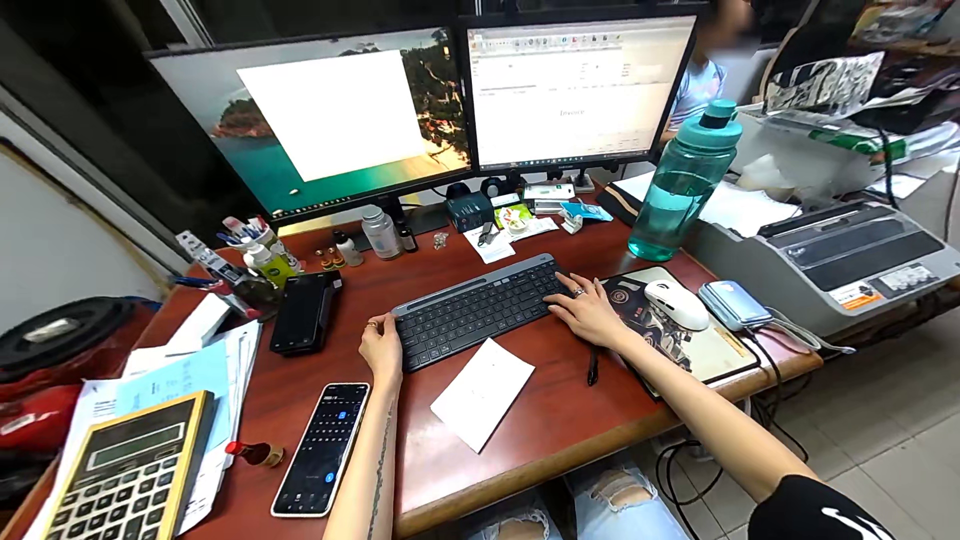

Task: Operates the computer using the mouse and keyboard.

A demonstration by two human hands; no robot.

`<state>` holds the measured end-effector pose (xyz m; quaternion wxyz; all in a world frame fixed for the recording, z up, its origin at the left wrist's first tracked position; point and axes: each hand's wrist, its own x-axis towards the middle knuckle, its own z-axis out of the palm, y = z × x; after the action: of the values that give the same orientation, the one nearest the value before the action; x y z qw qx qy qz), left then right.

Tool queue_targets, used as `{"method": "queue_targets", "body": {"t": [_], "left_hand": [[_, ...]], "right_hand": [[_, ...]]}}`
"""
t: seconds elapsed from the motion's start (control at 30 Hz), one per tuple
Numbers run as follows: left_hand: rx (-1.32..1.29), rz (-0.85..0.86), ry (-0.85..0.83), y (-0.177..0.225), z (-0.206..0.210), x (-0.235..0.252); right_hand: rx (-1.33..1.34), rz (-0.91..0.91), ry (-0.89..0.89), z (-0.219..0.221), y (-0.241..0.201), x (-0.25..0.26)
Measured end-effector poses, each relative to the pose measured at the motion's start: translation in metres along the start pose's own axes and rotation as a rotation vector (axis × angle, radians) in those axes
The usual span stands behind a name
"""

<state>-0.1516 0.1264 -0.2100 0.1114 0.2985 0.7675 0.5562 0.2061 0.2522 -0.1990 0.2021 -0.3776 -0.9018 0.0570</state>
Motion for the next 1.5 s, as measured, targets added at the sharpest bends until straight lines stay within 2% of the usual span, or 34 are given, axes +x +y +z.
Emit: {"method": "queue_targets", "body": {"t": [0.2, 0.4, 0.57, 1.5], "left_hand": [[0.012, 0.006, 0.011, -0.001, 0.001, 0.0], [0.021, 0.01, 0.007, 0.0, 0.001, -0.002], [0.027, 0.032, 0.006, -0.002, 0.001, -0.002], [0.046, 0.052, 0.025, -0.008, 0.003, 0.001]], "right_hand": [[-0.003, 0.029, 0.236, -0.031, 0.023, -0.027], [-0.165, 0.191, 0.324, -0.061, 0.083, -0.087], [-0.185, 0.247, 0.339, -0.054, 0.113, -0.116], [-0.08, 0.276, 0.285, -0.049, 0.114, -0.111]]}}
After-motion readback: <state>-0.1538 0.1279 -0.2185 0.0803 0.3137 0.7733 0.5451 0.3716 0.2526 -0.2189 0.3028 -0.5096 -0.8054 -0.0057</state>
